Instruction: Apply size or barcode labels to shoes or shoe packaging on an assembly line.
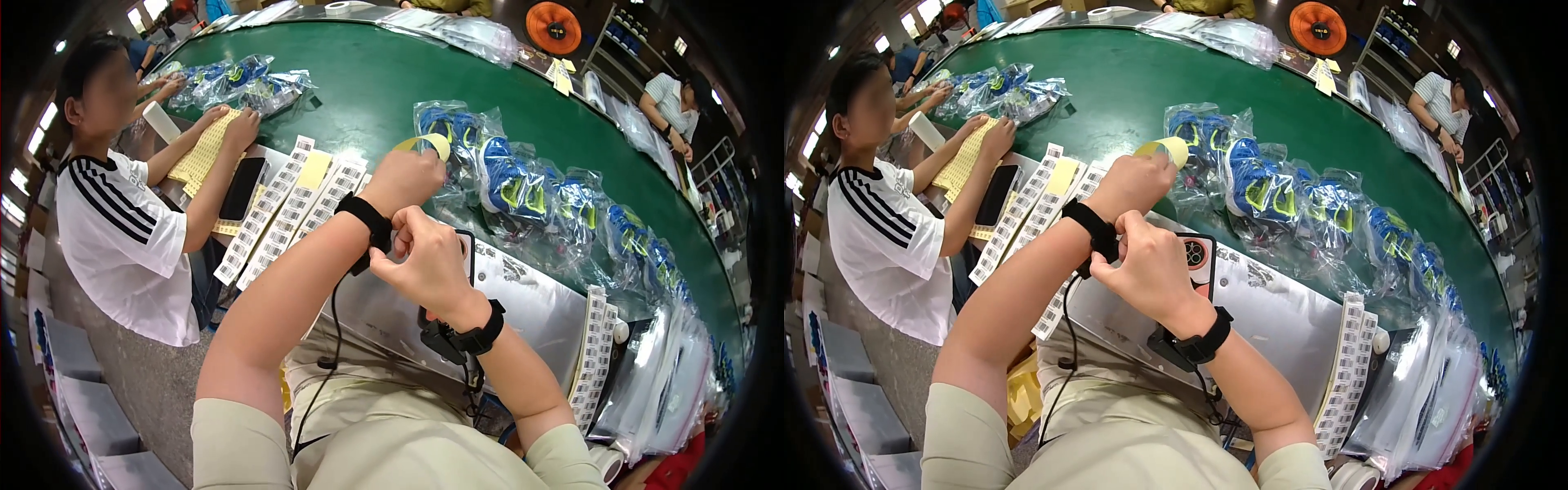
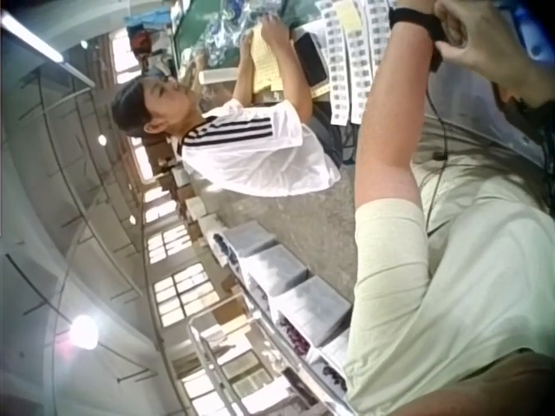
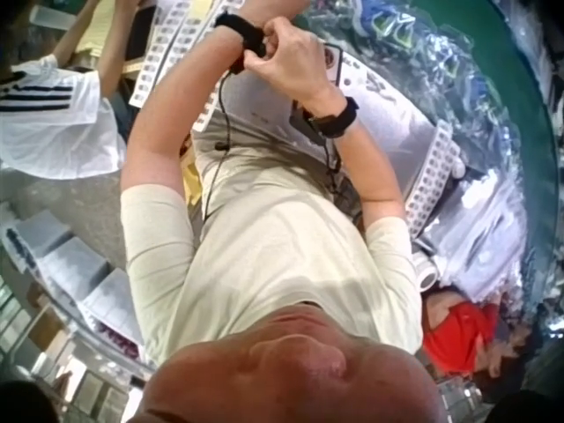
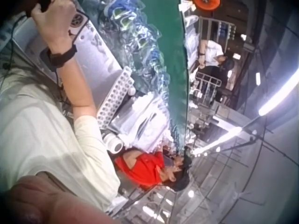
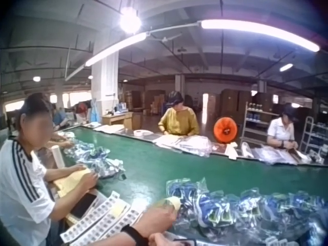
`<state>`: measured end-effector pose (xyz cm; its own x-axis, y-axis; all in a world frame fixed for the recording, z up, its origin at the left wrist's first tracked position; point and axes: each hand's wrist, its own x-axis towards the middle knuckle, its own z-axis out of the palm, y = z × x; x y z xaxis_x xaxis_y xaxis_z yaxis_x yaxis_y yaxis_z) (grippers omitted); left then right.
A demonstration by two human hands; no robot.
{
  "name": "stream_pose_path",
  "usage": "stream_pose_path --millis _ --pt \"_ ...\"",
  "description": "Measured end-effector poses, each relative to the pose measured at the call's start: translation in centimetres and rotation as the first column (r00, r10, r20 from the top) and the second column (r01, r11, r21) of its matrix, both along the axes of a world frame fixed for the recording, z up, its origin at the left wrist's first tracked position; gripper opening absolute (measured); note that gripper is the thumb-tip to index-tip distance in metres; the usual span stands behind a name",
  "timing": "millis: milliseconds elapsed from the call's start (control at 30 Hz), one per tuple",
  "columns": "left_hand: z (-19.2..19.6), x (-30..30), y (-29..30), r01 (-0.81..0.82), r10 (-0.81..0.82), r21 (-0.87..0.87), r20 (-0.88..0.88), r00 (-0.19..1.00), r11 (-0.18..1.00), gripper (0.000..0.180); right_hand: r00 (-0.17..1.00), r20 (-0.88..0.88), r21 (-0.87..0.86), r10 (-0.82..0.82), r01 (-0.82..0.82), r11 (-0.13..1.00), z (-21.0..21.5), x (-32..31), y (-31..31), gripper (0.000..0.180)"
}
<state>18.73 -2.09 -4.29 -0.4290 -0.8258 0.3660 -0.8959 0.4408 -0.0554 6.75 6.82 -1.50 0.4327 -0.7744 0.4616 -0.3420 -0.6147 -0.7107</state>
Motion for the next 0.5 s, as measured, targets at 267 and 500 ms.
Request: stream_pose_path --millis 267,500 --pt "-0.3 -0.4 -0.1 0.427 -0.378 -0.048 0.383 0.843 0.903 0.009 0.975 0.193 0.315 -0.108 0.042 0.948 -1.2 0.8 1.0 0.029" --pt "3.0 -0.1 0.2 -0.119 0.106 -0.001 -0.448 0.888 0.993 0.014 0.961 0.261 0.2 -0.098 0.045 0.979 0.5 -0.9 -0.2 0.027"
